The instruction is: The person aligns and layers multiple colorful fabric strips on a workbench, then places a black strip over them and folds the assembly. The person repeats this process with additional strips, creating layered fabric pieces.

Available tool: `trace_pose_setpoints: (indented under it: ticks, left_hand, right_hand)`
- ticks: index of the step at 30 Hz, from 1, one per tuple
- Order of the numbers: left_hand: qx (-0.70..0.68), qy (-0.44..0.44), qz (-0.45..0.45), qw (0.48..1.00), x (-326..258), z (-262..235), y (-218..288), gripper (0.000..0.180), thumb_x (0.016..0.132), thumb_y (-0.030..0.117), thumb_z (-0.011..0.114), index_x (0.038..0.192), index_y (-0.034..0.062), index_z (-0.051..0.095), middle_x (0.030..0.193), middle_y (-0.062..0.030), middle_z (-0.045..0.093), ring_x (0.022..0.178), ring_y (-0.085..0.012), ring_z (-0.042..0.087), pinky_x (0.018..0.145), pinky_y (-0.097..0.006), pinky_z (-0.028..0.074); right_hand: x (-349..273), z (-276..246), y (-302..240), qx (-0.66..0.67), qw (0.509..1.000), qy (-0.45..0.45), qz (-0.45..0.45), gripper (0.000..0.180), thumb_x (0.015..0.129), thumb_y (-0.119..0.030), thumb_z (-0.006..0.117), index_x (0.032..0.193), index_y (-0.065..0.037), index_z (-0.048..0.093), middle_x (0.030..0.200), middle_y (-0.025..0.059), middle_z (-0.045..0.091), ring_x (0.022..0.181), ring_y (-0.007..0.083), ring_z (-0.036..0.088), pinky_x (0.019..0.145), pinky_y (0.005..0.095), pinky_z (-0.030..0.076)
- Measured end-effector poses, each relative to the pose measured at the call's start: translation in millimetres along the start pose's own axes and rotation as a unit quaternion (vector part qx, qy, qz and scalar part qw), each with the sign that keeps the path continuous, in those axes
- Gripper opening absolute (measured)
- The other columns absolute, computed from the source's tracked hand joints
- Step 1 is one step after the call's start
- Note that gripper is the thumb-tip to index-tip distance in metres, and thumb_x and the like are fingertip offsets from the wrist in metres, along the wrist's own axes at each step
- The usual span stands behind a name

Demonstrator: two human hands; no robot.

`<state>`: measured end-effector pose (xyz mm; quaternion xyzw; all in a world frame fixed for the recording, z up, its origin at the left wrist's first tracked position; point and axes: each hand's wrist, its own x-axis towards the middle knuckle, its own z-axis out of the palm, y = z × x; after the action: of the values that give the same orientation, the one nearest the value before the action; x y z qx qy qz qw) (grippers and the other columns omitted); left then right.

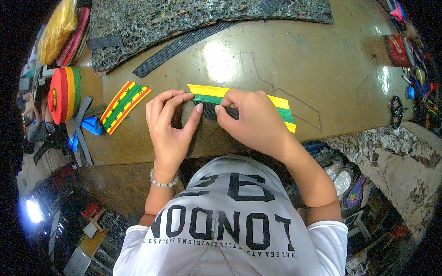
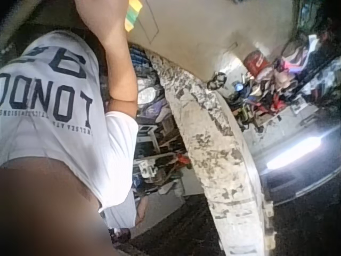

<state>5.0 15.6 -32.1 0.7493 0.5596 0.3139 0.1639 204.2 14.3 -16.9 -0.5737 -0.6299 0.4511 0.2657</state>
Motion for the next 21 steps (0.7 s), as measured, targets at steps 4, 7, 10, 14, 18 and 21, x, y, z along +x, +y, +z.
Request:
trace_pose_setpoints:
  ticks: [4, 7, 10, 14, 18, 21]
  left_hand:
    - [0.002, 0.010, 0.002, 1.000, -0.6, 1.2, 3.5, 0.028, 0.077, 0.012, 0.081, 0.103, 0.0107, 0.072, 0.109, -0.0033, 0.064, 0.101, -0.0263, 0.055, 0.091, -0.038, 0.043]
    - [0.051, 0.024, 0.091, 0.994, -5.0, -1.3, 8.0, 0.029, 0.078, 0.007, 0.077, 0.107, 0.0117, 0.072, 0.116, -0.0039, 0.064, 0.103, -0.0272, 0.055, 0.089, -0.041, 0.043]
    - [0.070, -0.091, 0.148, 0.982, -18.0, -9.6, 16.4, 0.043, 0.083, 0.011, 0.072, 0.125, 0.0074, 0.066, 0.132, -0.0099, 0.060, 0.118, -0.0303, 0.055, 0.102, -0.044, 0.041]
    - [0.140, -0.194, 0.154, 0.958, -30.0, -12.0, 23.2, 0.054, 0.091, 0.019, 0.065, 0.140, -0.0005, 0.054, 0.145, -0.0147, 0.053, 0.137, -0.0312, 0.047, 0.117, -0.047, 0.031]
    - [0.179, -0.223, 0.165, 0.944, -29.7, -11.6, 23.2, 0.055, 0.094, 0.021, 0.062, 0.142, -0.0029, 0.051, 0.150, -0.0163, 0.049, 0.144, -0.0304, 0.041, 0.122, -0.046, 0.026]
    - [0.181, -0.222, 0.169, 0.943, -27.7, -12.8, 23.2, 0.054, 0.093, 0.021, 0.063, 0.141, -0.0023, 0.053, 0.148, -0.0168, 0.051, 0.143, -0.0305, 0.043, 0.121, -0.045, 0.027]
  right_hand:
    - [-0.5, 0.5, -2.6, 0.008, 1.000, 0.000, 0.025, 0.020, 0.089, -0.015, 0.070, 0.082, 0.003, 0.066, 0.064, 0.0095, 0.060, 0.056, 0.0095, 0.049, 0.053, 0.0295, 0.039]
    - [-1.3, 2.5, -0.6, 0.007, 1.000, 0.015, 0.004, 0.019, 0.089, -0.014, 0.071, 0.082, 0.003, 0.066, 0.064, 0.0114, 0.061, 0.055, 0.0105, 0.050, 0.052, 0.0297, 0.039]
    - [-1.2, 4.8, 4.5, 0.001, 0.999, 0.029, -0.019, 0.018, 0.087, -0.014, 0.071, 0.083, 0.003, 0.067, 0.065, 0.0133, 0.062, 0.053, 0.0121, 0.053, 0.051, 0.0304, 0.040]
    - [-0.2, 6.0, 1.4, -0.025, 0.999, 0.019, 0.009, 0.018, 0.087, -0.014, 0.072, 0.083, 0.003, 0.067, 0.066, 0.0143, 0.063, 0.053, 0.0142, 0.056, 0.051, 0.0321, 0.041]
    - [-10.9, -2.3, -17.9, -0.068, 0.996, 0.051, -0.006, 0.021, 0.086, -0.017, 0.076, 0.084, 0.002, 0.068, 0.066, 0.0148, 0.064, 0.053, 0.0146, 0.057, 0.052, 0.0319, 0.043]
    - [-33.0, -19.5, -25.7, -0.197, 0.975, 0.102, 0.018, 0.022, 0.085, -0.016, 0.079, 0.083, 0.002, 0.067, 0.066, 0.0149, 0.064, 0.055, 0.0143, 0.058, 0.053, 0.0300, 0.044]
